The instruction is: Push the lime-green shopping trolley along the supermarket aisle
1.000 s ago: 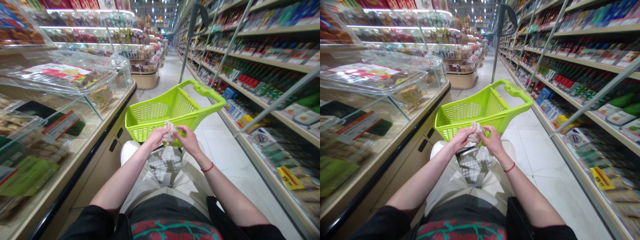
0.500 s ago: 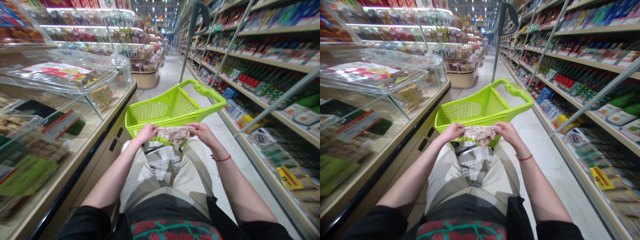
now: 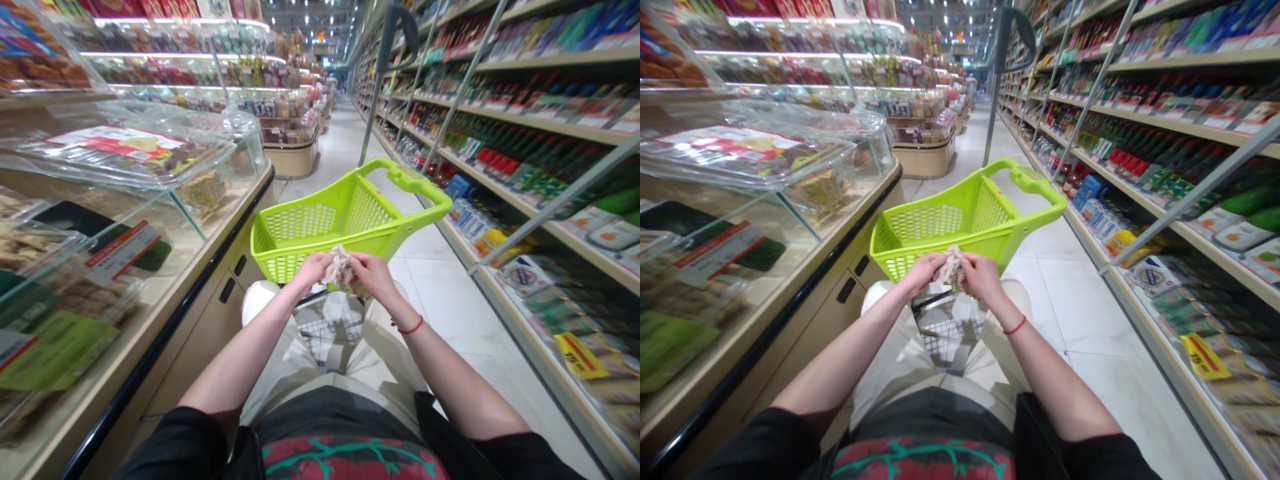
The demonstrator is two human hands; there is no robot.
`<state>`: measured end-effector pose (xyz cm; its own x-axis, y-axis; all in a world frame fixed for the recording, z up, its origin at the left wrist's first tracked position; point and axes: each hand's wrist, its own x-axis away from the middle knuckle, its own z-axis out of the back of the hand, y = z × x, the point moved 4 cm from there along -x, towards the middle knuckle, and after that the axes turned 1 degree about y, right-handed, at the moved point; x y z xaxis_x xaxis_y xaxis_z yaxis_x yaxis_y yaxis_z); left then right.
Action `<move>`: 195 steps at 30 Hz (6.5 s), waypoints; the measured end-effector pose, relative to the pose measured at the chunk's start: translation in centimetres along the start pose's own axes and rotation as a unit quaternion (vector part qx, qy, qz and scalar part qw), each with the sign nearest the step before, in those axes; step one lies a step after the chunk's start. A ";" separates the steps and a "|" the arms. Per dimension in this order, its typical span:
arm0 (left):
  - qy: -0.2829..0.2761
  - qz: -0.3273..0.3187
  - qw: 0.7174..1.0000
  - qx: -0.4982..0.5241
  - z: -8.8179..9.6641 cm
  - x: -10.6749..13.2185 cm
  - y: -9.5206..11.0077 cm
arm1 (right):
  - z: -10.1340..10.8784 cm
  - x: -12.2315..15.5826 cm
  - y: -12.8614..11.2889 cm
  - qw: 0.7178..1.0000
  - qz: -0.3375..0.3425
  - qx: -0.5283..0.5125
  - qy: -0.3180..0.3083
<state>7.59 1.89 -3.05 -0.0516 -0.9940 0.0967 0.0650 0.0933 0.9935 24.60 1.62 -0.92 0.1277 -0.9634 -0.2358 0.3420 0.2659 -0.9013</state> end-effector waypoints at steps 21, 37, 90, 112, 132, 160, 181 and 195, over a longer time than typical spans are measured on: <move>-0.069 -0.264 0.928 -0.255 -1.1 3.6 4.7 | -2.1 1.3 2.3 0.854 -0.230 -0.435 -0.170; -0.117 0.054 0.992 0.005 -1.4 0.3 -1.1 | 0.3 -0.9 0.1 0.988 0.103 0.071 -0.093; 0.067 -0.300 0.721 -0.621 -2.4 -3.4 -1.0 | 1.1 -6.7 3.4 0.836 0.297 0.447 0.114; 0.080 -0.308 0.736 -0.598 -2.8 -3.4 -1.2 | 7.9 -7.7 4.4 0.826 0.289 0.463 0.143; 0.062 -0.302 0.760 -0.571 -2.6 -3.0 -0.6 | 10.4 -7.4 4.3 0.814 0.301 0.476 0.146; 0.054 -0.287 0.780 -0.553 -2.6 -3.3 -0.4 | 14.9 -8.3 4.3 0.804 0.251 0.491 0.222; -0.029 -0.301 0.810 -0.502 -7.1 -5.0 1.7 | 10.8 -7.2 3.2 0.782 0.293 0.537 0.121; -0.026 -0.288 0.824 -0.488 -6.8 -5.1 2.1 | 12.5 -8.8 3.2 0.807 0.223 0.513 0.191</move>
<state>14.72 6.72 -1.82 -0.3952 -0.8507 -0.3464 0.7831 -0.5092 0.3570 36.23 11.40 2.85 0.2214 -0.6523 -0.7249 0.9568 0.2888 0.0324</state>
